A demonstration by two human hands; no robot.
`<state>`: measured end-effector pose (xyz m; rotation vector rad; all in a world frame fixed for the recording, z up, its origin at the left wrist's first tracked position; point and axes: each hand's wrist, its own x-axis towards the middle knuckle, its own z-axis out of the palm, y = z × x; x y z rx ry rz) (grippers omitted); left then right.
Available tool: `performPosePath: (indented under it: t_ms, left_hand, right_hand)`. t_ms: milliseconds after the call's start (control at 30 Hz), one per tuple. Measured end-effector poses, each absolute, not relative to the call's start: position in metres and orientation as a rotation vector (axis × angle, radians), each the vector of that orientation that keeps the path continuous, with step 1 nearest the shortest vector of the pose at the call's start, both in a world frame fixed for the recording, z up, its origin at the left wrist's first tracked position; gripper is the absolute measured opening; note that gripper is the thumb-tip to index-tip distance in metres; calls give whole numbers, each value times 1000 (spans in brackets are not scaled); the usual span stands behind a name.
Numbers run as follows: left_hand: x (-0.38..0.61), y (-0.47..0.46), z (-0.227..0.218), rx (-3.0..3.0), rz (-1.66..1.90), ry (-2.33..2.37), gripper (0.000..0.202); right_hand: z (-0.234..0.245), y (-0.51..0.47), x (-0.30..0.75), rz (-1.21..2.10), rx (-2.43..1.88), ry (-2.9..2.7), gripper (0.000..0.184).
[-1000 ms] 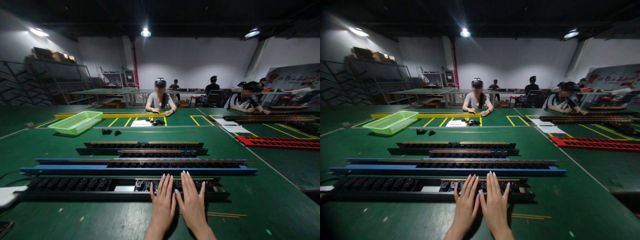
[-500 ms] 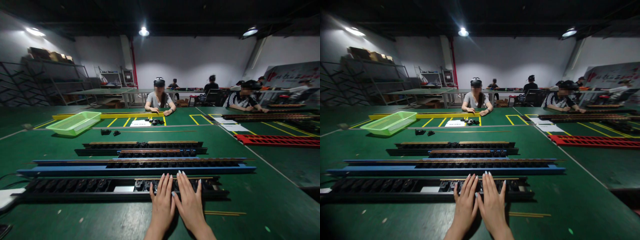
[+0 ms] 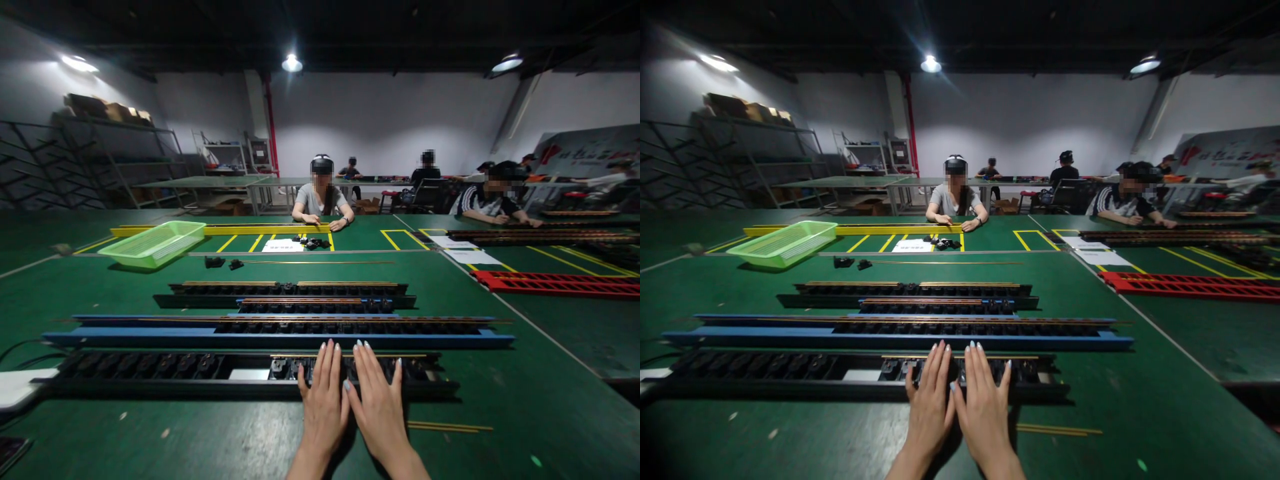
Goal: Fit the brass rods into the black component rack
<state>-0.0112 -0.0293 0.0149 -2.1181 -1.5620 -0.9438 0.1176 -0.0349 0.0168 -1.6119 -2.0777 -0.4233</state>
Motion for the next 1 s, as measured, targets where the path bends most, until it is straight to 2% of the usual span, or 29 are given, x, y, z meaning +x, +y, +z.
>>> performPosePath:
  t_ms: [433, 1000]
  left_hand:
    - [-21, -24, 16, -2064, -985, -1573, 56]
    - [-32, -19, 17, -1998, -1002, -1554, 63]
  right_hand:
    - [16, -35, 117, -396, -1639, -2051, 55]
    - [15, -35, 120, -378, -1562, -2063, 60]
